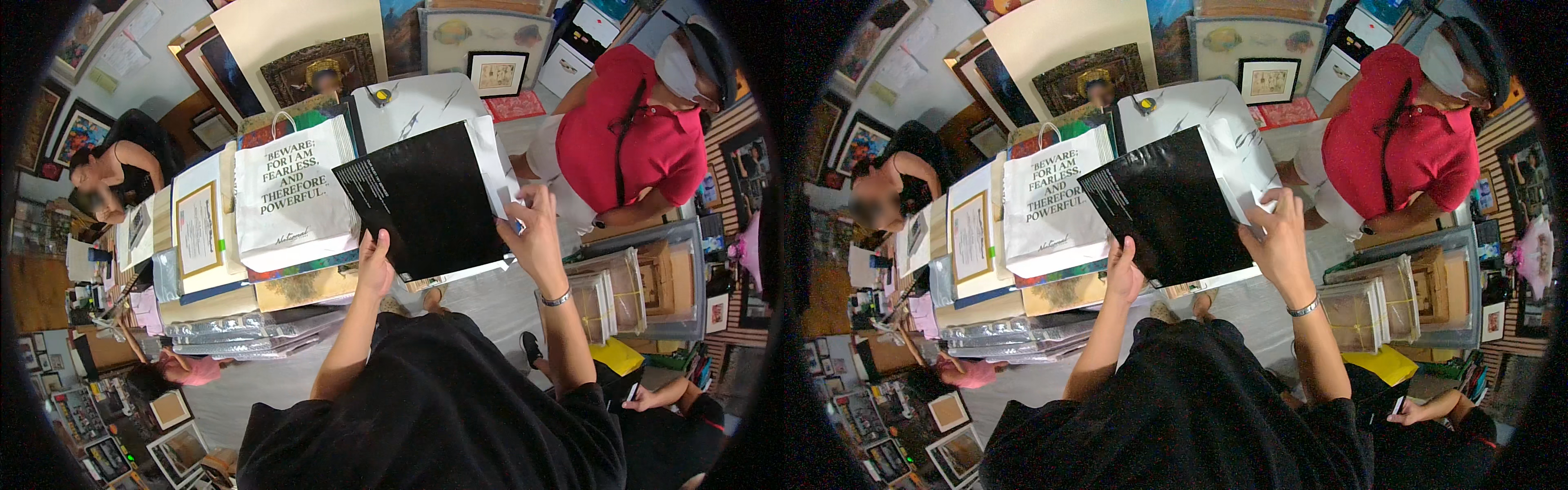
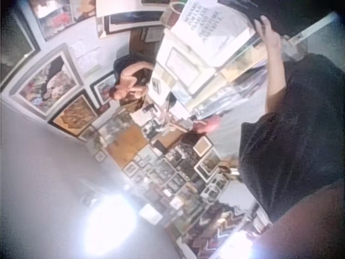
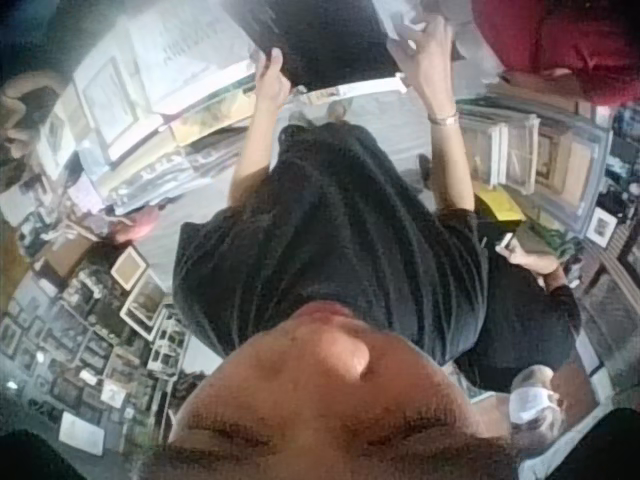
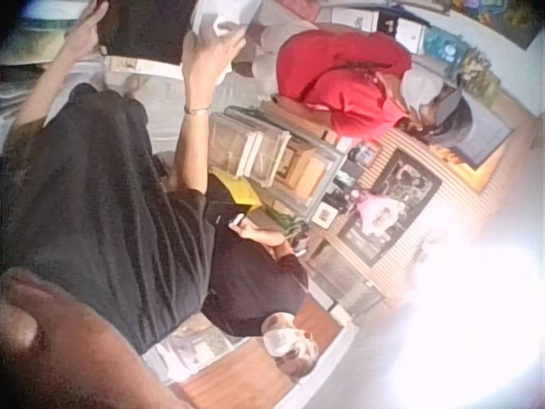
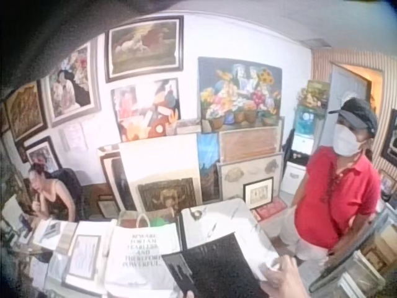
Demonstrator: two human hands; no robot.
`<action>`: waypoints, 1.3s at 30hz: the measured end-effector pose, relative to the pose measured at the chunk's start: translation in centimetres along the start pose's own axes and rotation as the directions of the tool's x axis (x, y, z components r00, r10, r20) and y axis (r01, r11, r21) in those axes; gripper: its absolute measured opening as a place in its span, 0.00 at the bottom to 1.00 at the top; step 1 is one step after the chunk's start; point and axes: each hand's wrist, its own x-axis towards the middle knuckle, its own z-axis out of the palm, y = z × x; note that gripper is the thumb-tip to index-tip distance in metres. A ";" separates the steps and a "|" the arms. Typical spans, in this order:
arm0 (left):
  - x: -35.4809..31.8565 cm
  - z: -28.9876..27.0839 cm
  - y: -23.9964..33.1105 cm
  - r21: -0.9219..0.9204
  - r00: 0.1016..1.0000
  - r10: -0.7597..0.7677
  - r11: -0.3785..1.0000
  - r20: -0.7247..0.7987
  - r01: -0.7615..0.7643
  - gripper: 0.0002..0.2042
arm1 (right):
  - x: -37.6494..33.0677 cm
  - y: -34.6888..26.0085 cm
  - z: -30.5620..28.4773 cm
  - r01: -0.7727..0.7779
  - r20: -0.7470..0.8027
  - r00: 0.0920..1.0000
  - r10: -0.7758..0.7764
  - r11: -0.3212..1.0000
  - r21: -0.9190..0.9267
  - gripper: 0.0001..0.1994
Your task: The person handles a black photo album and a printed photograph, places the photo into the album, and closes it. The person then moves to a table and tapes a cardboard sheet to a red folder-like object.
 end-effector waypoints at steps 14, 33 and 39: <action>0.1 0.5 -1.1 0.136 0.992 0.122 0.984 -0.042 -0.116 0.19 | 3.3 0.1 -2.7 -0.313 0.421 0.897 0.135 0.867 0.387 0.03; -3.4 -1.1 -4.7 -0.135 0.984 -0.157 0.977 0.078 0.167 0.17 | 3.0 7.0 3.6 -0.025 0.755 0.615 -0.226 0.952 0.305 0.24; -3.6 -1.1 -3.1 -0.137 0.967 -0.217 0.962 0.135 0.235 0.18 | 4.3 3.1 2.8 -0.134 0.746 0.637 -0.196 0.924 0.358 0.29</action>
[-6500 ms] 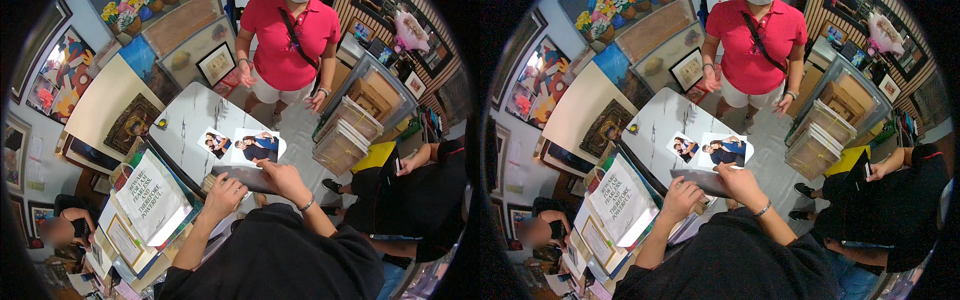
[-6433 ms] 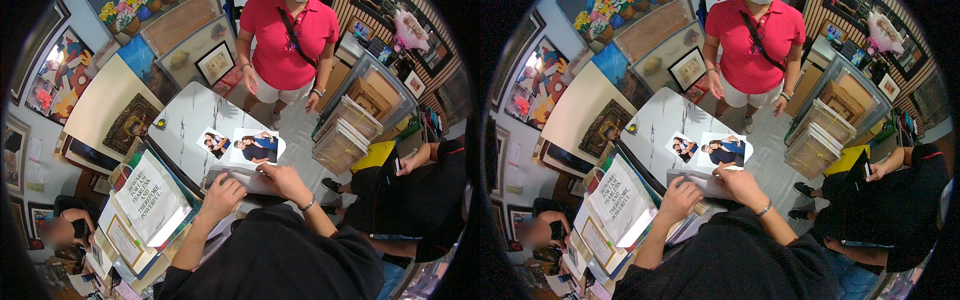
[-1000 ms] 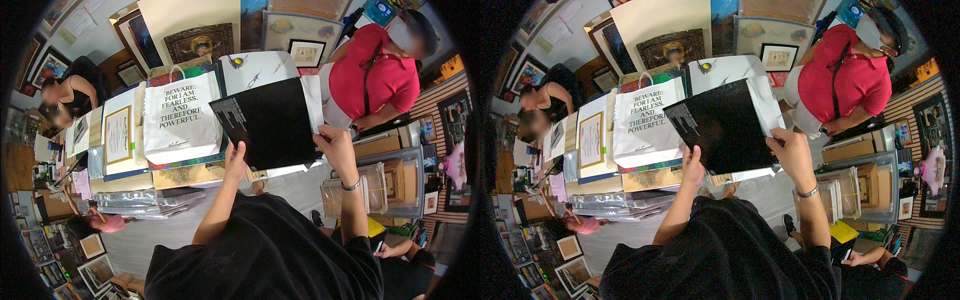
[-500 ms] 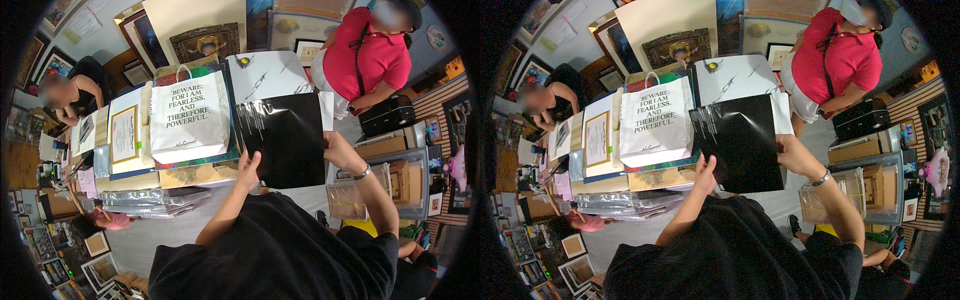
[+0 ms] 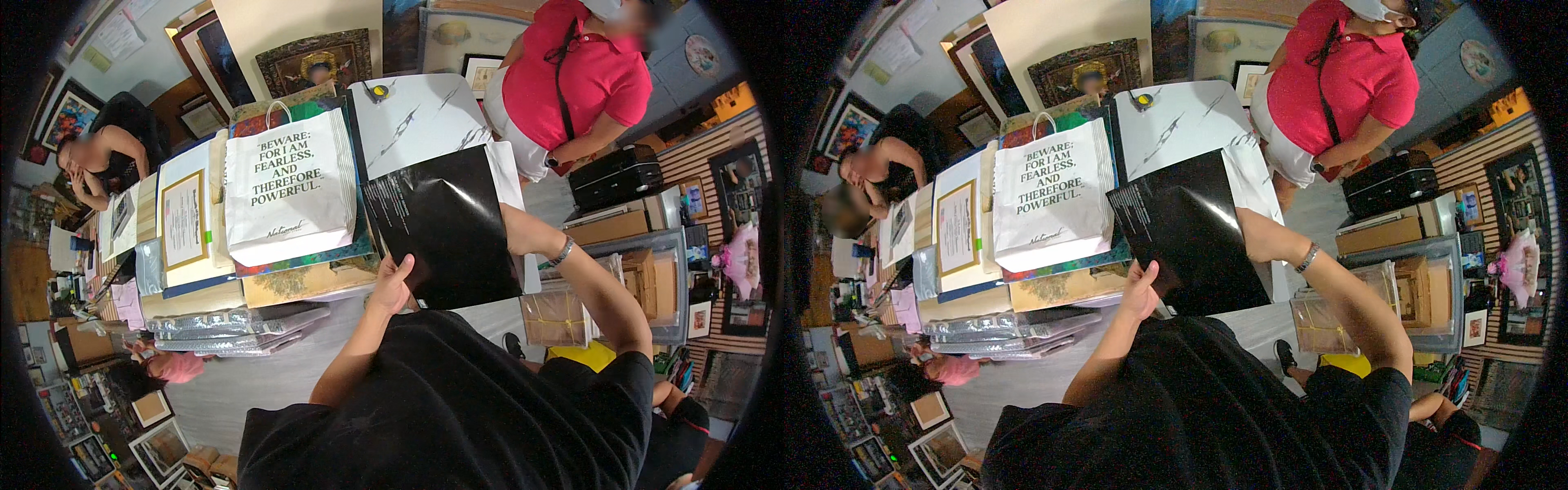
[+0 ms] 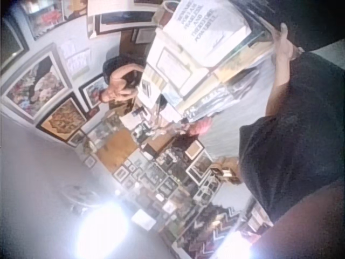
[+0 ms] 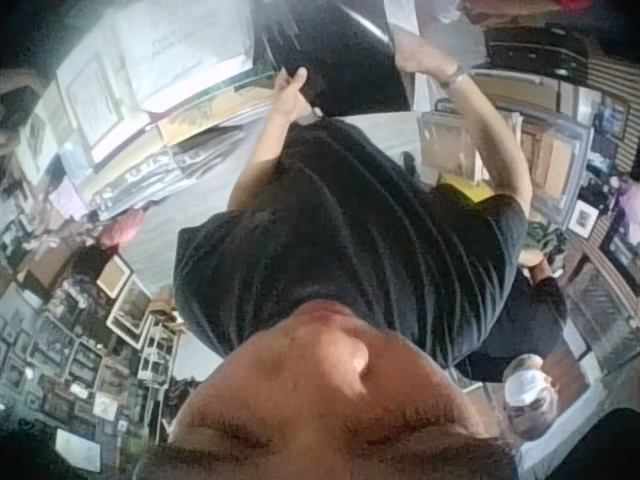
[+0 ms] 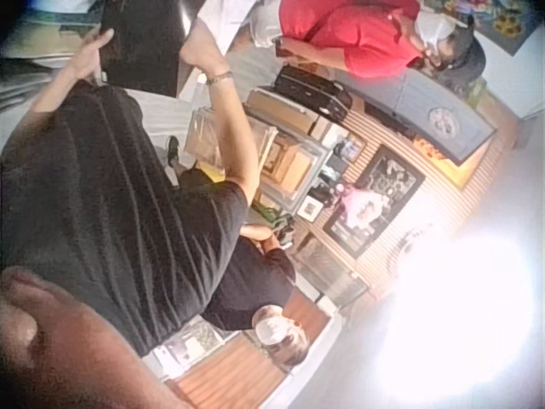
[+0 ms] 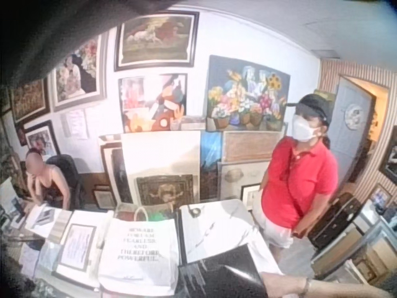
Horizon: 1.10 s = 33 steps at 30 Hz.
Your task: The person handles a black photo album and a printed photograph, places the photo into the album, and closes it. The person then moves to a table and tapes a cardboard sheet to a red folder-like object.
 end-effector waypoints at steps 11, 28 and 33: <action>0.2 -0.7 1.1 -0.142 0.999 -0.008 0.990 0.051 0.015 0.20 | -2.9 -8.2 -2.6 -0.094 -0.233 0.970 0.068 0.990 -0.105 0.12; 0.8 -1.1 0.5 0.155 0.983 -0.170 0.972 -0.068 0.179 0.21 | -6.2 6.6 11.2 0.202 -0.622 0.741 0.251 0.801 0.563 0.15; 0.1 -2.9 -0.5 0.104 0.932 -0.336 0.931 -0.139 0.351 0.22 | -5.8 8.1 12.9 0.150 -0.633 0.688 0.355 0.784 0.603 0.10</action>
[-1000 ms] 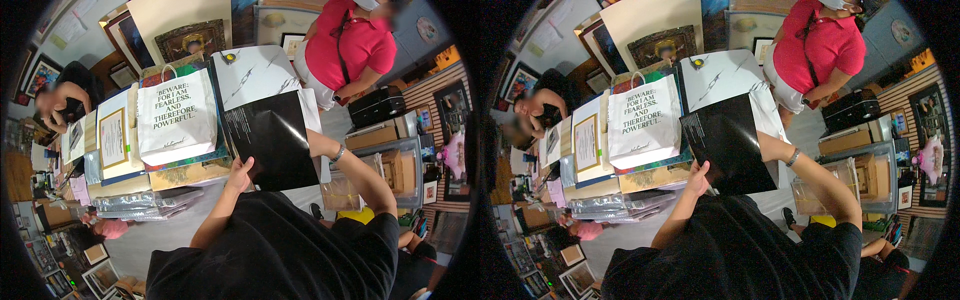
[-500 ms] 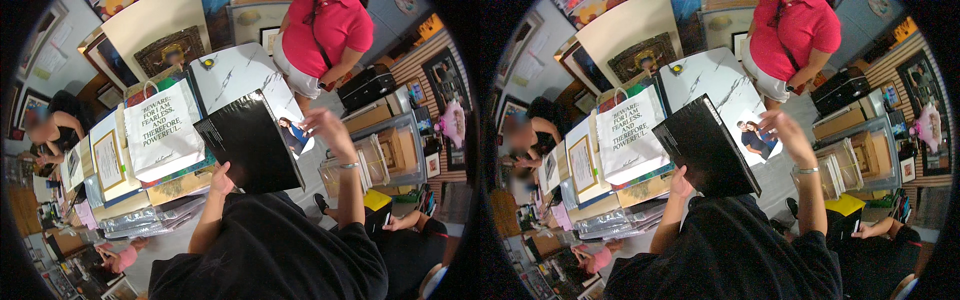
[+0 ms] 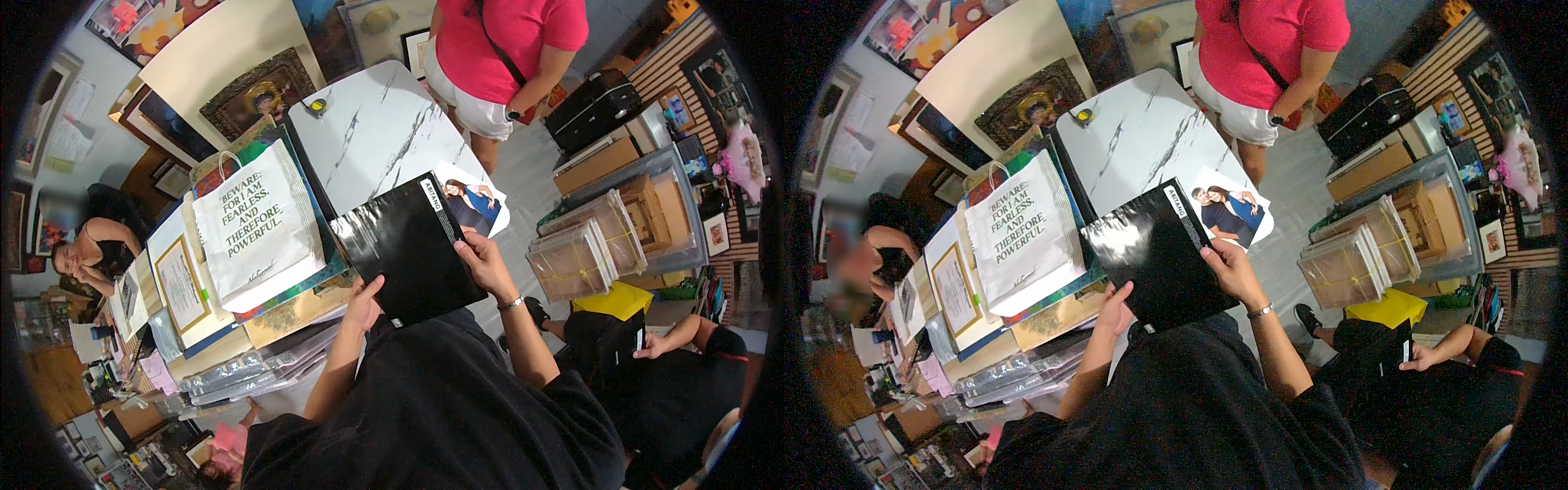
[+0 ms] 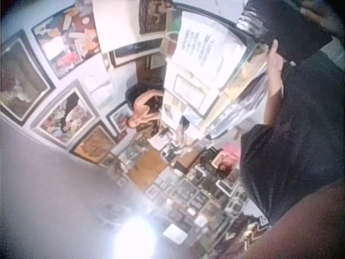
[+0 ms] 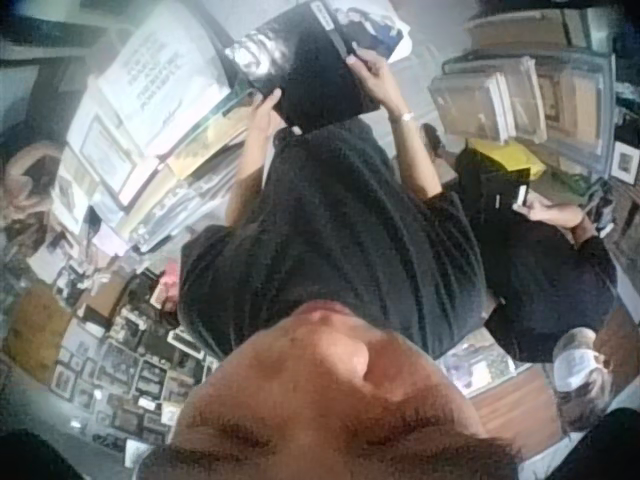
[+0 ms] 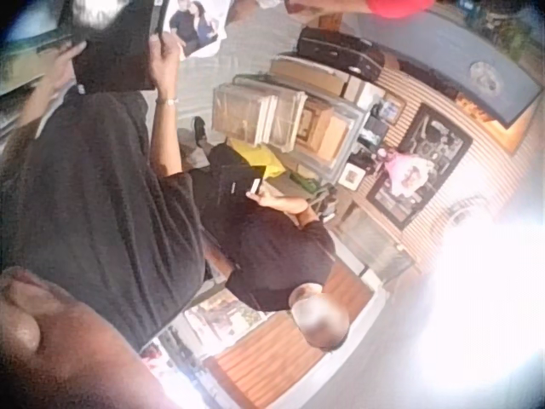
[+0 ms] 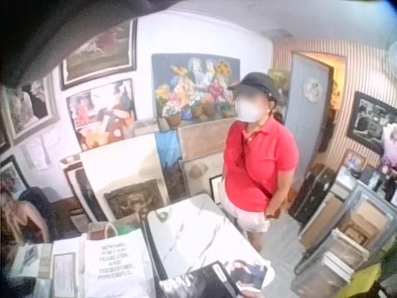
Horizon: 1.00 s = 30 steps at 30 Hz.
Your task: The person handles a black photo album and a printed photograph, places the photo into the album, and closes it. The person then moves to a table and tapes a cardboard sheet to a red folder-like object.
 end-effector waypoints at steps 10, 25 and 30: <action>9.9 2.1 3.0 0.356 0.934 0.353 0.880 -0.050 -0.314 0.28 | 4.0 5.0 -5.4 -0.109 -0.343 0.917 0.201 0.957 0.270 0.12; 27.3 -10.1 9.0 0.513 0.767 0.351 0.858 -0.537 -0.033 0.22 | 4.7 28.8 -8.4 -0.628 -0.494 0.483 0.723 0.679 0.379 0.32; 29.9 -13.6 9.0 0.636 0.774 0.382 0.771 -0.505 0.034 0.24 | 6.3 25.5 -8.4 -0.600 -0.486 0.404 0.775 0.626 0.499 0.25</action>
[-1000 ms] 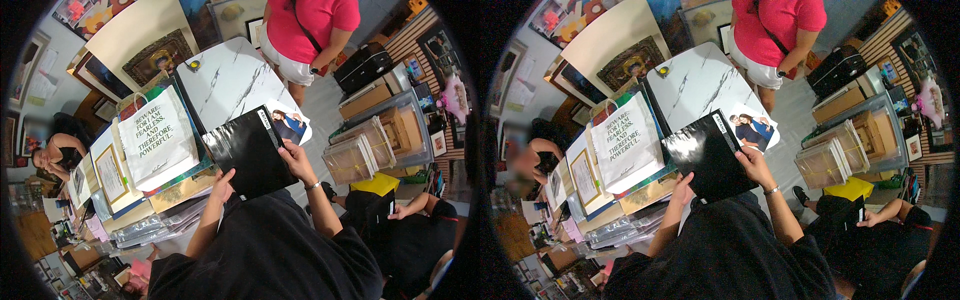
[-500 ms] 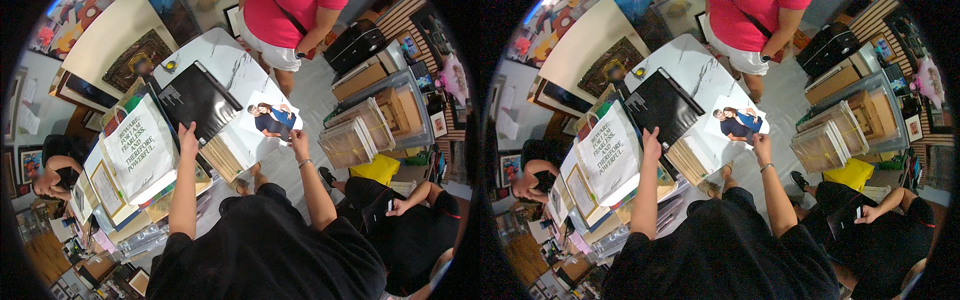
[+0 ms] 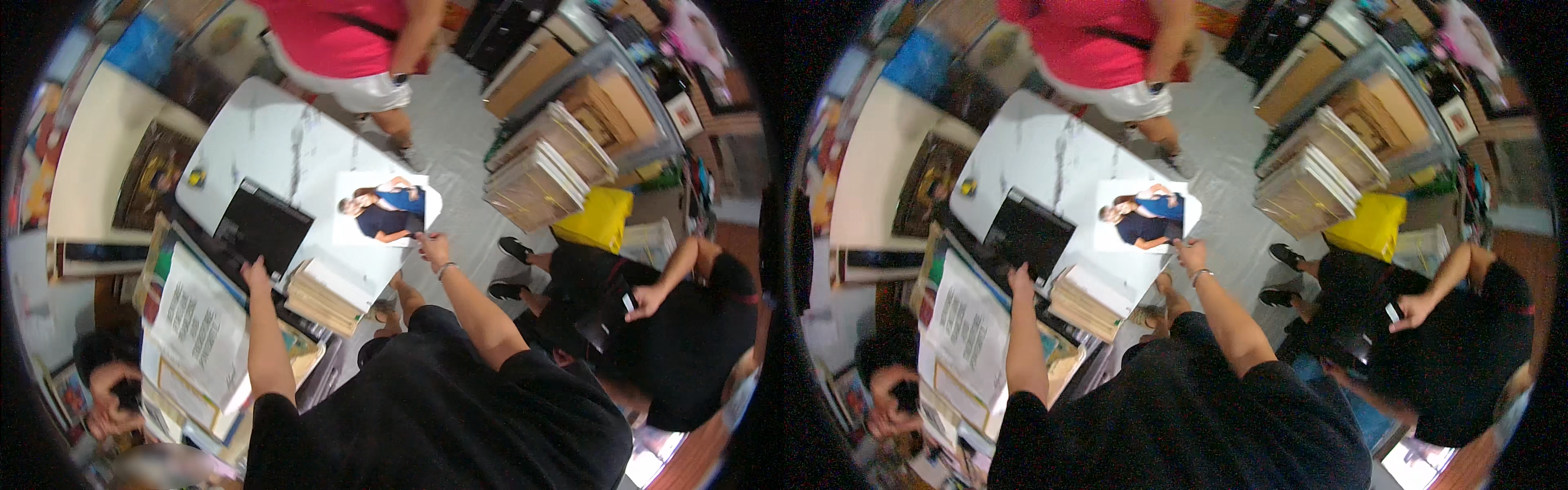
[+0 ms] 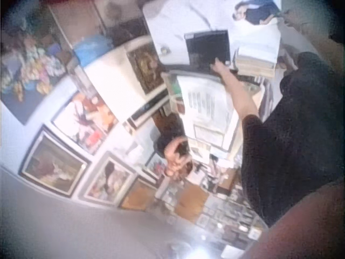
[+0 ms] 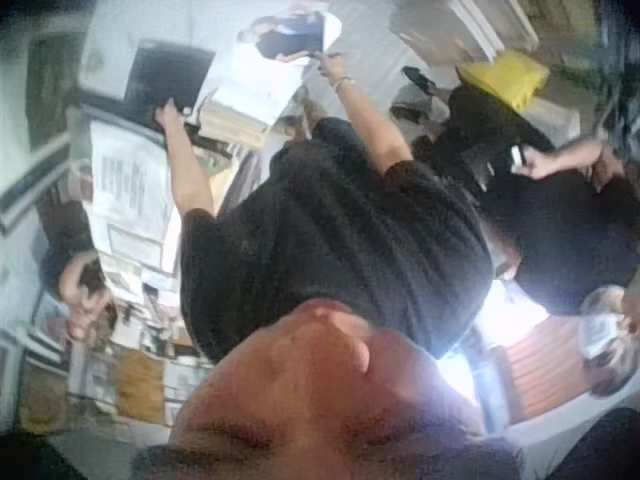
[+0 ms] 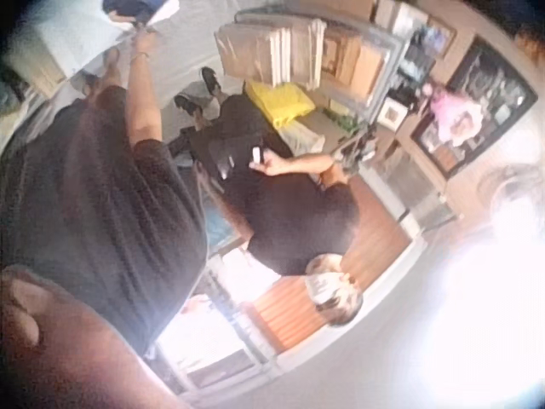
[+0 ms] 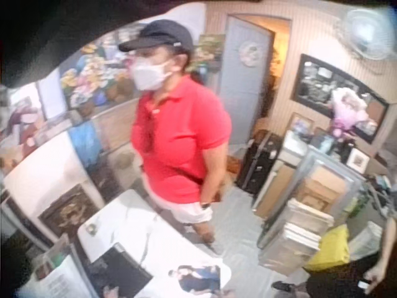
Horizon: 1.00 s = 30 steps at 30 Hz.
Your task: The person handles a black photo album and a printed photograph, places the photo into the album, and closes it. The person then moves to a table and tapes a cardboard sheet to a red folder-like object.
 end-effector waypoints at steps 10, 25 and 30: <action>-0.8 2.5 -0.6 0.351 0.984 0.175 0.924 -0.030 -0.153 0.31 | -5.2 -5.6 -0.3 0.115 0.296 0.934 -0.201 0.951 0.286 0.14; -27.1 10.6 -1.9 -0.234 0.494 0.042 0.913 0.869 0.334 0.18 | -23.6 4.6 1.3 0.559 -0.008 0.741 -0.672 0.611 0.561 0.14; -31.4 8.0 0.0 -0.223 0.499 0.105 0.957 0.860 0.184 0.22 | -24.8 10.3 -4.0 0.417 0.071 0.829 -0.555 0.698 0.582 0.11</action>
